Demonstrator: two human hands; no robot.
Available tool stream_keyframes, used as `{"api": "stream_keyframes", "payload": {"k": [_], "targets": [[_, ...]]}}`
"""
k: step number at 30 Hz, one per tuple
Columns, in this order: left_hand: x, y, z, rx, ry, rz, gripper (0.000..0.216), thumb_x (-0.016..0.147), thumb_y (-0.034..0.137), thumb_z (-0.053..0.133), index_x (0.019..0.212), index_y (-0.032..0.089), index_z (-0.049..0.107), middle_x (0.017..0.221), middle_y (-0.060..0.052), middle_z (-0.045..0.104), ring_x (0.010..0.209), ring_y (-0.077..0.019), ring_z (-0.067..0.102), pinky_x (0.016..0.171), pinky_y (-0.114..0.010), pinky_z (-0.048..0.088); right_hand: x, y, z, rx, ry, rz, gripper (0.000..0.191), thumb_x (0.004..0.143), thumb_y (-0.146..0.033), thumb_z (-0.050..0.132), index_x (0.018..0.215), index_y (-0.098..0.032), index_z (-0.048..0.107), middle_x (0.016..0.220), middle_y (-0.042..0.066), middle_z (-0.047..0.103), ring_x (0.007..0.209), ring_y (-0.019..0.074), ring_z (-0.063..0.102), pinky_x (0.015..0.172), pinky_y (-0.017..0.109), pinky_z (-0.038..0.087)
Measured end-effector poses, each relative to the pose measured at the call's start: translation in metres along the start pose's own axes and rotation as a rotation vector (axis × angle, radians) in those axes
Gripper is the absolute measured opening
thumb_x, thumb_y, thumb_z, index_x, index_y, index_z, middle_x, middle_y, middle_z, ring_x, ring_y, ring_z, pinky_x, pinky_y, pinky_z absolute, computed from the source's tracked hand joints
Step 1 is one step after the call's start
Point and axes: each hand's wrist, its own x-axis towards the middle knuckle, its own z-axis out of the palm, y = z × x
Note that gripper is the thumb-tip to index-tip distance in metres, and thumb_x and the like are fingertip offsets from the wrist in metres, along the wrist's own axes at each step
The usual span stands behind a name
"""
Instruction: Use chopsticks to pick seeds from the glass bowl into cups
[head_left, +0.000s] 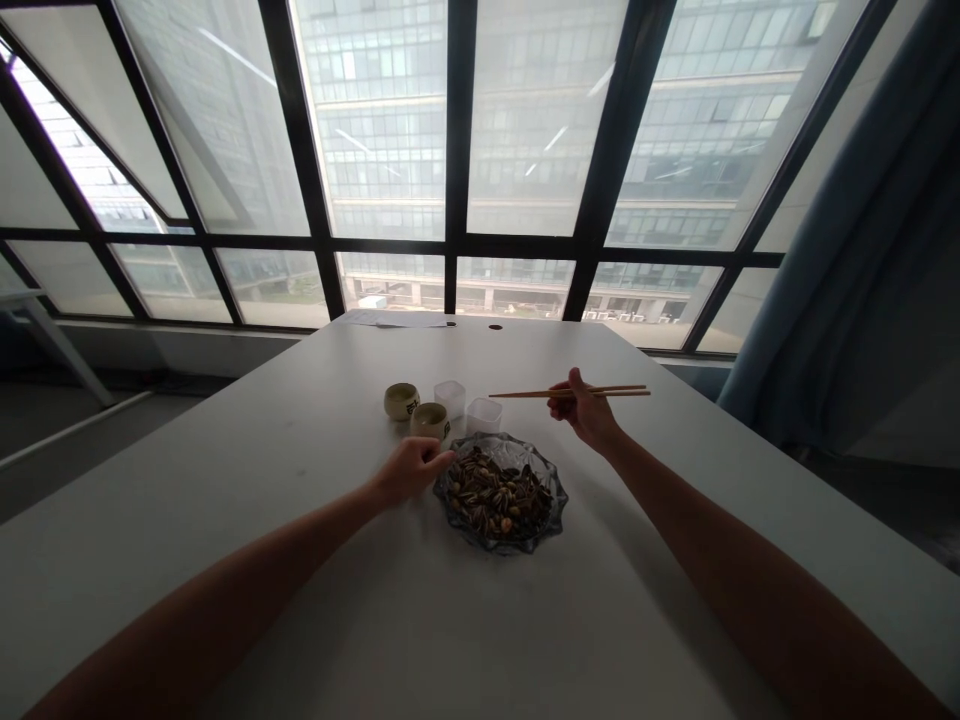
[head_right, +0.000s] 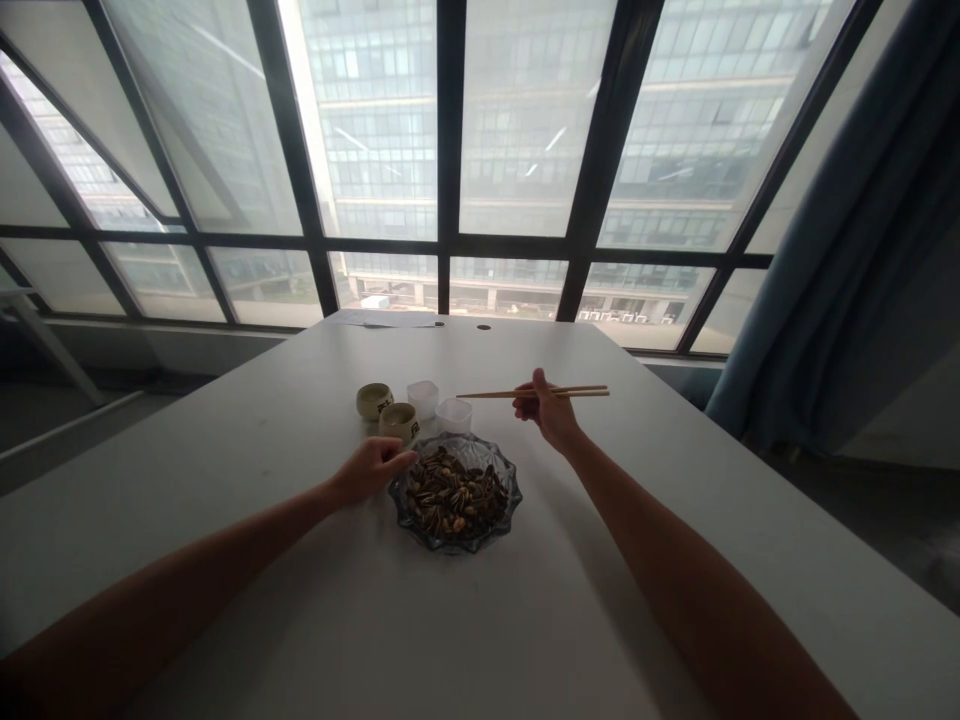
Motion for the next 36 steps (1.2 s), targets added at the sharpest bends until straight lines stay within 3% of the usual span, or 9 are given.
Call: {"api": "stream_keyframes", "payload": {"k": [4, 8, 12, 18, 22, 25, 28, 31, 36], "targets": [[0.004, -0.001, 0.001, -0.104, -0.015, -0.015, 0.053, 0.072, 0.06, 0.06, 0.052, 0.021, 0.029, 0.052, 0.007, 0.026, 0.054, -0.0077, 0.025, 0.052, -0.023, 0.021, -0.001, -0.011, -0.002, -0.02, -0.044, -0.021, 0.064, 0.074, -0.078, 0.067, 0.061, -0.015, 0.065, 0.046, 0.005, 0.06, 0.035, 0.0114, 0.051, 0.033, 0.023, 0.039], [0.006, -0.007, 0.003, -0.128, 0.023, -0.022, 0.05, 0.071, 0.056, 0.06, 0.052, 0.022, 0.028, 0.051, 0.007, 0.025, 0.053, -0.0074, 0.024, 0.051, -0.023, 0.019, -0.005, -0.021, 0.001, -0.088, -0.177, 0.02, 0.062, 0.066, -0.076, 0.076, 0.059, -0.015, 0.066, 0.042, 0.004, 0.057, 0.032, 0.0114, 0.047, 0.03, 0.024, 0.036], [0.009, -0.013, 0.006, -0.122, 0.132, -0.021, 0.046, 0.07, 0.05, 0.059, 0.051, 0.022, 0.028, 0.051, 0.007, 0.025, 0.053, -0.0074, 0.023, 0.051, -0.023, 0.019, -0.014, -0.027, 0.01, -0.198, -0.297, 0.044, 0.06, 0.067, -0.073, 0.078, 0.061, -0.014, 0.068, 0.043, 0.005, 0.06, 0.031, 0.012, 0.05, 0.031, 0.024, 0.037], [0.01, -0.017, 0.001, -0.044, 0.337, 0.029, 0.044, 0.076, 0.047, 0.053, 0.052, 0.022, 0.028, 0.051, 0.007, 0.027, 0.052, -0.0081, 0.027, 0.053, -0.024, 0.025, -0.026, -0.037, 0.021, -0.376, -0.376, 0.015, 0.058, 0.07, -0.071, 0.076, 0.063, -0.013, 0.069, 0.047, 0.005, 0.064, 0.034, 0.0122, 0.055, 0.033, 0.021, 0.04], [0.012, -0.022, -0.005, 0.107, 0.479, 0.043, 0.033, 0.084, 0.043, 0.055, 0.062, 0.02, 0.047, 0.055, 0.005, 0.043, 0.054, -0.0104, 0.04, 0.056, -0.024, 0.032, -0.028, -0.041, 0.022, -0.42, -0.397, 0.005, 0.058, 0.07, -0.071, 0.076, 0.063, -0.014, 0.069, 0.047, 0.005, 0.064, 0.035, 0.0118, 0.056, 0.034, 0.021, 0.041], [0.016, -0.028, -0.007, 0.187, 0.526, 0.091, 0.015, 0.086, 0.036, 0.059, 0.083, 0.021, 0.061, 0.069, 0.002, 0.057, 0.066, -0.0141, 0.054, 0.064, -0.025, 0.042, -0.029, -0.042, 0.023, -0.422, -0.4, -0.005, 0.057, 0.071, -0.07, 0.075, 0.064, -0.014, 0.068, 0.048, 0.004, 0.065, 0.035, 0.0115, 0.056, 0.034, 0.021, 0.041], [0.019, -0.035, -0.005, 0.257, 0.563, 0.192, 0.013, 0.085, 0.028, 0.063, 0.097, 0.022, 0.066, 0.09, -0.004, 0.063, 0.092, -0.0204, 0.061, 0.082, -0.033, 0.051, -0.03, -0.04, 0.024, -0.411, -0.425, -0.003, 0.058, 0.072, -0.071, 0.075, 0.064, -0.014, 0.068, 0.05, 0.005, 0.066, 0.036, 0.0113, 0.056, 0.035, 0.021, 0.041], [0.019, -0.038, -0.004, 0.324, 0.563, 0.211, 0.016, 0.085, 0.027, 0.065, 0.1, 0.023, 0.068, 0.105, -0.008, 0.063, 0.109, -0.0261, 0.059, 0.094, -0.041, 0.052, -0.033, -0.039, 0.027, -0.403, -0.477, 0.001, 0.056, 0.075, -0.069, 0.074, 0.066, -0.013, 0.068, 0.052, 0.006, 0.067, 0.037, 0.0109, 0.057, 0.036, 0.021, 0.041], [0.02, -0.04, -0.003, 0.296, 0.483, 0.178, 0.02, 0.083, 0.03, 0.069, 0.101, 0.023, 0.067, 0.122, -0.01, 0.062, 0.12, -0.0296, 0.057, 0.103, -0.048, 0.049, -0.035, -0.035, 0.03, -0.401, -0.534, 0.014, 0.054, 0.077, -0.066, 0.073, 0.066, -0.014, 0.069, 0.054, 0.005, 0.068, 0.039, 0.0111, 0.058, 0.037, 0.02, 0.041]]}}
